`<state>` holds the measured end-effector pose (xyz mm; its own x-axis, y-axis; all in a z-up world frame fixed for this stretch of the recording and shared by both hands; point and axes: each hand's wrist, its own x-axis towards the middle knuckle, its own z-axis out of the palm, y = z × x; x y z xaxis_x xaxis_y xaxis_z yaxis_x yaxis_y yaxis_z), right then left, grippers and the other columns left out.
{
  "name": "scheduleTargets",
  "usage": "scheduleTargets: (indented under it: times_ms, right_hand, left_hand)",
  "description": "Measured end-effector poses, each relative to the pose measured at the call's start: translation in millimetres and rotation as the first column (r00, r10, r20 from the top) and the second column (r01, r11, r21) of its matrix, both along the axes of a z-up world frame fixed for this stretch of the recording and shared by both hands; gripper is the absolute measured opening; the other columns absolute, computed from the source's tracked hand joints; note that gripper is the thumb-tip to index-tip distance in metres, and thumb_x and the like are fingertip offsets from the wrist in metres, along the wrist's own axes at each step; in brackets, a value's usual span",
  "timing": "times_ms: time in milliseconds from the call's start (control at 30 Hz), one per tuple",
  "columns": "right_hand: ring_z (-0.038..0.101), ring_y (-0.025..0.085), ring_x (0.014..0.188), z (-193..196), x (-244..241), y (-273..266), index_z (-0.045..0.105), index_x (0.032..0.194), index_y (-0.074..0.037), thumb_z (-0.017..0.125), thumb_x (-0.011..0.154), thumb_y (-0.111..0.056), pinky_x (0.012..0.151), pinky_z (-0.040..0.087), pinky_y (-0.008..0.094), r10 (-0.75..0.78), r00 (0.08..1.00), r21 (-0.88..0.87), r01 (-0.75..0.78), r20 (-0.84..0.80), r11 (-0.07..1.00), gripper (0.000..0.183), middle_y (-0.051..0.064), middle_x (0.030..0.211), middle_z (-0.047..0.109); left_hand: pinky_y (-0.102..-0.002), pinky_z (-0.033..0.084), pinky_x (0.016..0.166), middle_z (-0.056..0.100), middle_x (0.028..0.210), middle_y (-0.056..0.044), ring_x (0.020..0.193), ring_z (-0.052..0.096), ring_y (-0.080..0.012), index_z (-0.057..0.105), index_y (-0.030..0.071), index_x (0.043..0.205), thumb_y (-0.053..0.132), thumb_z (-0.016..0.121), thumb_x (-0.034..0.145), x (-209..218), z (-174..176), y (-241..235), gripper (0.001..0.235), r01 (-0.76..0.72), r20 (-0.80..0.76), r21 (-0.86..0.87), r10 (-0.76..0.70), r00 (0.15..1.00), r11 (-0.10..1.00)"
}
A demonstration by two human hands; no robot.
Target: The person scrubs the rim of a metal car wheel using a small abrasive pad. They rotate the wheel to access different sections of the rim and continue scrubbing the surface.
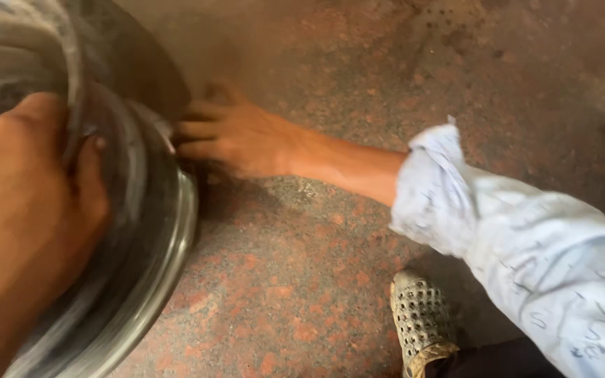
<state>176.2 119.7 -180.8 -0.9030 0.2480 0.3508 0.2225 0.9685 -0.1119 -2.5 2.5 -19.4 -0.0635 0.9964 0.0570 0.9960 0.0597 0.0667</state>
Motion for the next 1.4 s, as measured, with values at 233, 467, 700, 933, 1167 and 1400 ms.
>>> scheduleTargets:
  times_ms: [233, 467, 700, 933, 1167, 1400]
  right_hand:
    - [0.053, 0.023, 0.132, -5, 1, -18, 0.071, 0.125, -0.022, 0.077, 0.087, -0.012, 0.12, 0.026, 0.063, 0.067, 0.998, -0.003, -0.067, 0.0, 0.998, 0.04, 0.0, 0.136, 0.064]
    - [0.053, 0.03, 0.131, 2, 6, -33, 0.071, 0.12, -0.021, 0.075, 0.081, -0.015, 0.114, 0.027, 0.066, 0.033, 0.994, 0.044, -0.038, 0.102, 0.998, 0.04, 0.006, 0.134, 0.064]
    - [0.053, 0.032, 0.127, -1, -1, -16, 0.068, 0.124, -0.013, 0.078, 0.079, -0.016, 0.11, 0.035, 0.06, -0.014, 0.998, -0.083, 0.018, 0.059, 0.996, 0.046, 0.01, 0.134, 0.063]
    - [0.056, 0.029, 0.128, -9, -1, -7, 0.072, 0.124, -0.011, 0.079, 0.078, -0.003, 0.118, 0.035, 0.054, 0.045, 0.989, 0.043, -0.04, -0.143, 0.998, 0.048, 0.007, 0.13, 0.067]
    - [0.059, 0.027, 0.121, -29, 0, -31, 0.072, 0.116, -0.011, 0.078, 0.082, -0.006, 0.115, 0.043, 0.051, 0.084, 0.973, -0.062, -0.099, -0.216, 0.993, 0.035, 0.009, 0.123, 0.068]
    - [0.059, 0.031, 0.116, -26, 0, -30, 0.071, 0.11, -0.008, 0.077, 0.08, -0.02, 0.106, 0.045, 0.051, 0.107, 0.957, -0.089, -0.135, -0.271, 0.987, 0.033, 0.013, 0.117, 0.068]
  left_hand:
    - [-0.041, 0.053, 0.046, 0.065, 0.062, -0.019, 0.049, 0.066, -0.029, 0.067, -0.003, 0.102, 0.005, 0.064, 0.101, -8, -8, 2, 0.009, 0.024, 0.103, 0.073, -0.031, 0.994, 0.997]
    - [-0.04, 0.055, 0.051, 0.066, 0.06, -0.019, 0.051, 0.067, -0.0308, 0.067, -0.001, 0.094, 0.016, 0.068, 0.101, -3, 2, -1, 0.018, 0.031, -0.116, 0.039, -0.026, 0.993, 0.999]
    - [-0.04, 0.053, 0.046, 0.066, 0.064, -0.019, 0.048, 0.067, -0.029, 0.067, -0.003, 0.1, 0.007, 0.064, 0.101, -6, -2, 1, 0.01, 0.039, 0.111, 0.062, -0.045, 0.993, 0.997]
    - [-0.039, 0.056, 0.052, 0.067, 0.062, -0.018, 0.052, 0.068, -0.0294, 0.068, -0.001, 0.095, 0.013, 0.067, 0.101, -4, 0, -1, 0.015, 0.049, -0.07, 0.048, -0.045, 0.997, 0.998]
    - [-0.043, 0.057, 0.057, 0.067, 0.063, -0.019, 0.056, 0.069, -0.0347, 0.068, 0.002, 0.095, 0.021, 0.066, 0.102, -1, 10, 1, 0.021, -0.008, -0.123, -0.017, 0.006, 0.992, 1.0]
    - [-0.051, 0.058, 0.072, 0.071, 0.079, -0.025, 0.074, 0.071, -0.0421, 0.067, 0.008, 0.109, 0.033, 0.056, 0.105, 9, 29, 2, 0.028, -0.124, -0.224, -0.177, 0.083, 0.971, 0.976]
